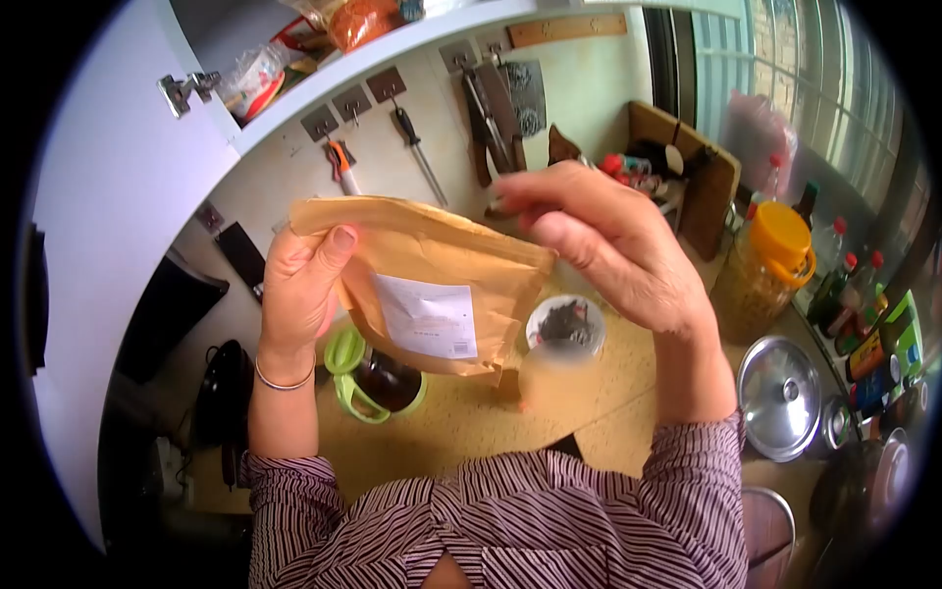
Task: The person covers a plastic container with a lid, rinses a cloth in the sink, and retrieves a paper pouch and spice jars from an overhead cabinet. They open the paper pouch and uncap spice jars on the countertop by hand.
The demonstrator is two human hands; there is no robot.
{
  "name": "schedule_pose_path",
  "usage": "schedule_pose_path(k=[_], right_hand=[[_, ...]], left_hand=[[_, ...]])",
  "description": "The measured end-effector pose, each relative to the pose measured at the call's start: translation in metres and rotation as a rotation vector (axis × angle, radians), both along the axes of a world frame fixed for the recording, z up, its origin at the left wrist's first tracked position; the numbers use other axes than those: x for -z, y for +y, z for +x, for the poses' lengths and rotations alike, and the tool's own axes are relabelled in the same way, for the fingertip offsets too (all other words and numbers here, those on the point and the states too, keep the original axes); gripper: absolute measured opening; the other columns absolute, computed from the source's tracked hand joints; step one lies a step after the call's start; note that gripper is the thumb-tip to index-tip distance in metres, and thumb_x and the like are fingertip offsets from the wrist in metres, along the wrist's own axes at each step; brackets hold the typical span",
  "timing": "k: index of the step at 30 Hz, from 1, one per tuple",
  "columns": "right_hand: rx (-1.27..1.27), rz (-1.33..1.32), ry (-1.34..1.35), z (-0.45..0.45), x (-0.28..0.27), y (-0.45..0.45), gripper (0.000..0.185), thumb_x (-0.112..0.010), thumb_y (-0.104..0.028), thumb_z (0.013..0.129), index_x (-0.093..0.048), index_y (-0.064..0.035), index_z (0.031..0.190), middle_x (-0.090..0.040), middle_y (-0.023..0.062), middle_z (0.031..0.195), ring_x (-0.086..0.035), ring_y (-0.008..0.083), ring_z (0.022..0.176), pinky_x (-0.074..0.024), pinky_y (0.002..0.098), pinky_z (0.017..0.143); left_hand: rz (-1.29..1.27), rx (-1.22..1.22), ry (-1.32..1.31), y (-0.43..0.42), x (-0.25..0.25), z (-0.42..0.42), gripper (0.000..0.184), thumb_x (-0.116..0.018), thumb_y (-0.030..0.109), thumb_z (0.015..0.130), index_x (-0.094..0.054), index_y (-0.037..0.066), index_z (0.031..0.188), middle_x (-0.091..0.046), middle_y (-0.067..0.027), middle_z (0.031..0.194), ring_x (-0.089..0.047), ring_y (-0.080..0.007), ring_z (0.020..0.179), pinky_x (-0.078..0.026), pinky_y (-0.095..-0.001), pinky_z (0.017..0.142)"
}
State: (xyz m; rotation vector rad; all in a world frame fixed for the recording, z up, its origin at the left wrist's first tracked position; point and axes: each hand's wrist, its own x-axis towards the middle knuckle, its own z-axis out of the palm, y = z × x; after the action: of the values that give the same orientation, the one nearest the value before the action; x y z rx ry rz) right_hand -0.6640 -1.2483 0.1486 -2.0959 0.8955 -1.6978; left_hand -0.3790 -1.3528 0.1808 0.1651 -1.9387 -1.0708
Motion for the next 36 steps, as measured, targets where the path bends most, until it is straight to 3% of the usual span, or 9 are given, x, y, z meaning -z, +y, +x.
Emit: schedule_pose_path(k=[3, 11, 19, 21, 23, 24, 29, 32, 36], right_hand=[[-0.247, 0.133, 0.132, 0.021, 0.014, -0.002, 0.039, -0.059, -0.032, 0.105, -0.068, 0.0035, 0.12, -0.071, 0.0158, 0.105, -0.068, 0.0246, 0.097, -0.0533, 0.0351, 0.086], [-0.579, 0.489, 0.031, 0.077, 0.029, 0.013, 0.033, -0.064, -0.031, 0.104, -0.07, 0.0003, 0.112, -0.065, 0.0005, 0.086, -0.057, 0.0062, 0.074, -0.0485, 0.0236, 0.064], [-0.661, 0.844, -0.066, 0.11, 0.046, 0.026, 0.021, -0.062, -0.022, 0.104, -0.067, -0.0021, 0.111, -0.064, -0.0031, 0.087, -0.057, 0.0043, 0.074, -0.0495, 0.0222, 0.065], [-0.61, 0.857, -0.059, 0.116, 0.059, 0.029, 0.018, -0.062, -0.018, 0.103, -0.067, -0.0011, 0.107, -0.063, -0.001, 0.082, -0.057, 0.0059, 0.071, -0.0488, 0.0254, 0.062], [-0.355, 0.43, 0.222, 0.121, 0.084, 0.027, 0.013, -0.062, -0.013, 0.1, -0.067, 0.0, 0.099, -0.061, 0.0042, 0.074, -0.057, 0.0102, 0.066, -0.0479, 0.0302, 0.06], [-0.262, 0.394, 0.228, 0.128, 0.089, 0.032, 0.008, -0.063, -0.007, 0.093, -0.065, 0.001, 0.092, -0.06, 0.012, 0.07, -0.059, 0.0196, 0.062, -0.048, 0.0355, 0.06], [-0.149, 0.482, 0.179, 0.152, 0.135, 0.033, 0.004, -0.064, -0.003, 0.085, -0.063, 0.0008, 0.085, -0.064, 0.0184, 0.074, -0.064, 0.0335, 0.066, -0.0501, 0.0399, 0.062], [-0.082, 0.559, 0.143, 0.163, 0.165, 0.027, 0.007, -0.066, -0.007, 0.086, -0.063, 0.0003, 0.085, -0.064, 0.0185, 0.074, -0.065, 0.0371, 0.069, -0.05, 0.0441, 0.065], [-0.063, 0.611, 0.167, 0.172, 0.198, 0.018, 0.009, -0.066, -0.009, 0.087, -0.064, -0.0001, 0.085, -0.065, 0.0188, 0.075, -0.065, 0.0386, 0.069, -0.0498, 0.0446, 0.065]], left_hand=[[0.045, -0.003, -0.016, 0.008, 0.019, 0.025, 0.025, -0.063, 0.013, 0.103, -0.067, -0.002, 0.123, -0.072, -0.004, 0.113, -0.064, -0.0107, 0.103, -0.05, -0.0269, 0.095], [0.099, -0.022, -0.131, 0.033, 0.055, 0.069, 0.02, -0.063, 0.01, 0.102, -0.071, -0.002, 0.116, -0.071, -0.0039, 0.108, -0.064, -0.0118, 0.101, -0.049, -0.027, 0.093], [0.105, -0.039, -0.178, 0.041, 0.087, 0.094, 0.02, -0.066, 0.017, 0.1, -0.075, -0.001, 0.106, -0.069, -0.0044, 0.096, -0.059, -0.013, 0.087, -0.045, -0.0264, 0.079], [0.134, -0.025, -0.204, 0.044, 0.098, 0.099, 0.018, -0.066, 0.014, 0.1, -0.074, 0.0, 0.108, -0.07, -0.0046, 0.098, -0.061, -0.0137, 0.09, -0.047, -0.0263, 0.083], [0.252, 0.021, -0.163, 0.047, 0.12, 0.098, 0.015, -0.066, 0.011, 0.1, -0.072, 0.0, 0.109, -0.071, -0.0043, 0.102, -0.062, -0.0133, 0.094, -0.048, -0.0263, 0.087], [0.247, -0.06, -0.23, 0.046, 0.134, 0.102, 0.014, -0.066, 0.01, 0.1, -0.07, 0.0, 0.109, -0.071, -0.0044, 0.106, -0.063, -0.0127, 0.097, -0.049, -0.0264, 0.09], [0.39, -0.198, -0.25, 0.057, 0.188, 0.098, 0.024, -0.067, 0.015, 0.101, -0.062, 0.001, 0.12, -0.062, -0.0036, 0.102, -0.058, -0.0113, 0.091, -0.047, -0.026, 0.08], [-0.095, -0.772, -0.321, 0.06, 0.225, 0.105, 0.033, -0.072, 0.022, 0.098, -0.056, 0.006, 0.121, -0.057, -0.0015, 0.096, -0.053, -0.0073, 0.086, -0.044, -0.0224, 0.075], [0.219, -0.412, -0.471, 0.085, 0.235, 0.11, 0.025, -0.066, 0.029, 0.103, -0.057, 0.006, 0.098, -0.042, 0.0057, 0.08, -0.037, -0.0046, 0.069, -0.034, -0.0205, 0.061]])
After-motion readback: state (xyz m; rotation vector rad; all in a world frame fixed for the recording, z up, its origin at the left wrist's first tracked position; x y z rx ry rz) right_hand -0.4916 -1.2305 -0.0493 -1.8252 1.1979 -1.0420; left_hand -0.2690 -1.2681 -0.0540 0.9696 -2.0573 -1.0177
